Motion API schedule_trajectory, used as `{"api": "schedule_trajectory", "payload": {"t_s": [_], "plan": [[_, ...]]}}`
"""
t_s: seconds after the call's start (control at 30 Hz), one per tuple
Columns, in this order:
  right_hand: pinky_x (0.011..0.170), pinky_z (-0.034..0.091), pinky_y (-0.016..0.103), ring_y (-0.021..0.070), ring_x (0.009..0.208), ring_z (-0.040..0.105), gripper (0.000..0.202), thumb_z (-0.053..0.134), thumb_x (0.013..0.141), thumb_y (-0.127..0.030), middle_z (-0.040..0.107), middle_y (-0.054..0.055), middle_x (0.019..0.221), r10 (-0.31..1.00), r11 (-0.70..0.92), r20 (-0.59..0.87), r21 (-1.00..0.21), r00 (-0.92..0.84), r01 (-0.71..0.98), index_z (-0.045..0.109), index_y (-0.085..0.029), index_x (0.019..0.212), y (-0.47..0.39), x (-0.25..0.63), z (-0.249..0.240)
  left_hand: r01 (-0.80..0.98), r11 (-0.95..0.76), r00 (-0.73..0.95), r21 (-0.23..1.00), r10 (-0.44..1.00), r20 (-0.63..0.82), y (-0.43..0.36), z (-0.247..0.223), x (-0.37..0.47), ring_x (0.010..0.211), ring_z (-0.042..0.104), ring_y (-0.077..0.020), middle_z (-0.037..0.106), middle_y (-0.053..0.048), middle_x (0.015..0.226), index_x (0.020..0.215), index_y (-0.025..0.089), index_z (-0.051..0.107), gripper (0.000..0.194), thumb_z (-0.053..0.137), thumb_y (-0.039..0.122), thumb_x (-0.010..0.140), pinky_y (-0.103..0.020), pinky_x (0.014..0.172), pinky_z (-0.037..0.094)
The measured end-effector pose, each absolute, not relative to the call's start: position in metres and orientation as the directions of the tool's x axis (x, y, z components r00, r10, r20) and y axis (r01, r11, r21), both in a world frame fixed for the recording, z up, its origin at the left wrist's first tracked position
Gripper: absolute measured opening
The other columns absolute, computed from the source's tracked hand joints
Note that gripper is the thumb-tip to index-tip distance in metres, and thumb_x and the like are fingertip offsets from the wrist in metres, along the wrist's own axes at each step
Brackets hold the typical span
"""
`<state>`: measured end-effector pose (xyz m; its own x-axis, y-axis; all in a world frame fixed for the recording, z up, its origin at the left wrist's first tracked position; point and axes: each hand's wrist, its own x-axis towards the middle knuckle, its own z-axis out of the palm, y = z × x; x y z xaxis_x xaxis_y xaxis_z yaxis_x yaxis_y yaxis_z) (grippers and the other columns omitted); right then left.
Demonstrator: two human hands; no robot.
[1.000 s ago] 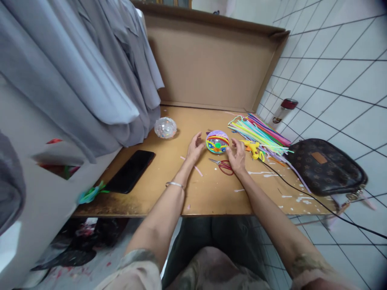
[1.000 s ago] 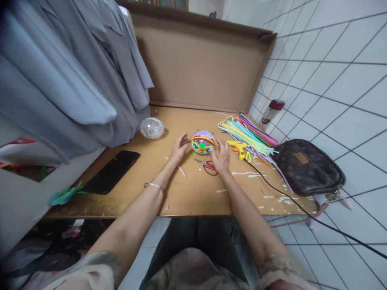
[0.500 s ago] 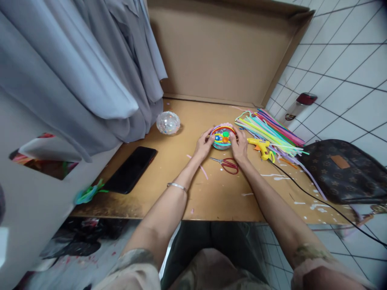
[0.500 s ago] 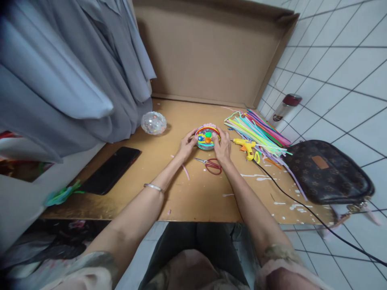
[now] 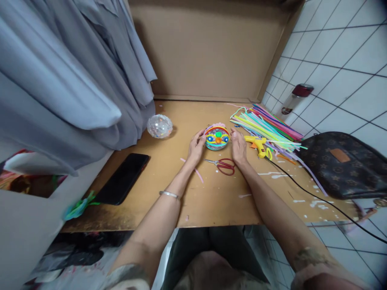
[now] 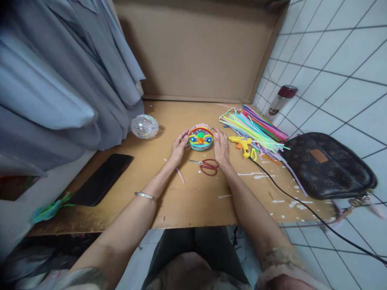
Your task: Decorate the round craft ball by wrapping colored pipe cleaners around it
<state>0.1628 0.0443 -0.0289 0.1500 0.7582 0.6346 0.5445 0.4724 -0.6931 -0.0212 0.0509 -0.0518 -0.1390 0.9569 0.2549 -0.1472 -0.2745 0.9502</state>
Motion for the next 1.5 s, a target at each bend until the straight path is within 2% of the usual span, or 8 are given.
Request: {"api": "schedule_trajectory", "payload": {"t_s": [0.13,0.37,0.6,0.77,0.93,1.27,1.5], "plan": [[0.1,0.05,0.049,0.0272,0.108,0.063,0.071,0.024,0.096,-0.07,0.069,0.014,0.111,0.758,0.483,0.639,-0.685,0.132,0.546,0.067,-0.02,0.121,0.044,0.163,-0.03,-0.154,-0.276,-0.103,0.949,0.96,0.262,0.046,-0.047,-0.021,0.124,0.059,-0.0285,0.063,-0.012,0.136,0.125,0.021,0.064,0.062,0.07,0.06,0.078,-0.044,0.107,0.048],[0.093,0.055,0.046,0.025,0.101,0.065,0.056,0.04,0.095,-0.066,0.066,0.011,0.109,0.745,0.542,0.665,-0.651,0.055,0.531,0.066,-0.025,0.122,0.042,0.159,-0.029,-0.177,-0.274,0.005,0.945,0.96,0.28,0.04,-0.044,-0.016,0.113,0.065,-0.028,0.063,-0.015,0.131,0.136,0.02,0.052,0.091,0.088,0.052,0.059,-0.044,0.1,0.054],[0.092,0.054,0.048,0.0262,0.101,0.064,0.059,0.037,0.094,-0.068,0.066,0.012,0.111,0.761,0.53,0.647,-0.66,0.044,0.533,0.065,-0.024,0.123,0.048,0.163,-0.032,-0.137,-0.321,-0.024,0.937,0.947,0.32,0.039,-0.045,-0.01,0.116,0.063,-0.0286,0.054,-0.017,0.14,0.132,0.021,0.051,0.084,0.088,0.045,0.061,-0.045,0.099,0.054],[0.099,0.051,0.049,0.0269,0.11,0.063,0.054,0.037,0.097,-0.062,0.067,0.012,0.117,0.752,0.522,0.656,-0.651,0.062,0.551,0.065,-0.024,0.123,0.045,0.164,-0.029,-0.135,-0.328,-0.018,0.935,0.944,0.329,0.04,-0.048,-0.008,0.118,0.061,-0.0293,0.055,-0.018,0.137,0.132,0.02,0.048,0.087,0.088,0.047,0.059,-0.048,0.102,0.051],[0.101,0.049,0.051,0.028,0.111,0.063,0.056,0.035,0.097,-0.06,0.068,0.014,0.117,0.743,0.492,0.661,-0.647,0.107,0.583,0.065,-0.021,0.124,0.046,0.168,-0.027,-0.128,-0.355,-0.069,0.926,0.935,0.348,0.042,-0.048,-0.009,0.125,0.057,-0.0316,0.051,-0.018,0.144,0.131,0.021,0.049,0.089,0.09,0.043,0.055,-0.05,0.108,0.046],[0.101,0.048,0.049,0.0265,0.109,0.063,0.051,0.037,0.098,-0.055,0.069,0.014,0.114,0.738,0.502,0.667,-0.643,0.101,0.578,0.067,-0.019,0.12,0.046,0.167,-0.027,-0.164,-0.302,-0.079,0.939,0.953,0.292,0.047,-0.051,-0.011,0.122,0.058,-0.0289,0.051,-0.015,0.143,0.13,0.022,0.051,0.078,0.082,0.027,0.059,-0.046,0.105,0.048],[0.099,0.05,0.048,0.0266,0.109,0.062,0.048,0.037,0.098,-0.055,0.069,0.011,0.113,0.735,0.537,0.675,-0.637,0.064,0.553,0.069,-0.023,0.115,0.043,0.165,-0.026,-0.166,-0.313,-0.079,0.935,0.95,0.303,0.048,-0.053,-0.012,0.117,0.06,-0.0271,0.058,-0.012,0.135,0.127,0.023,0.055,0.07,0.079,0.023,0.061,-0.044,0.1,0.051]]}}
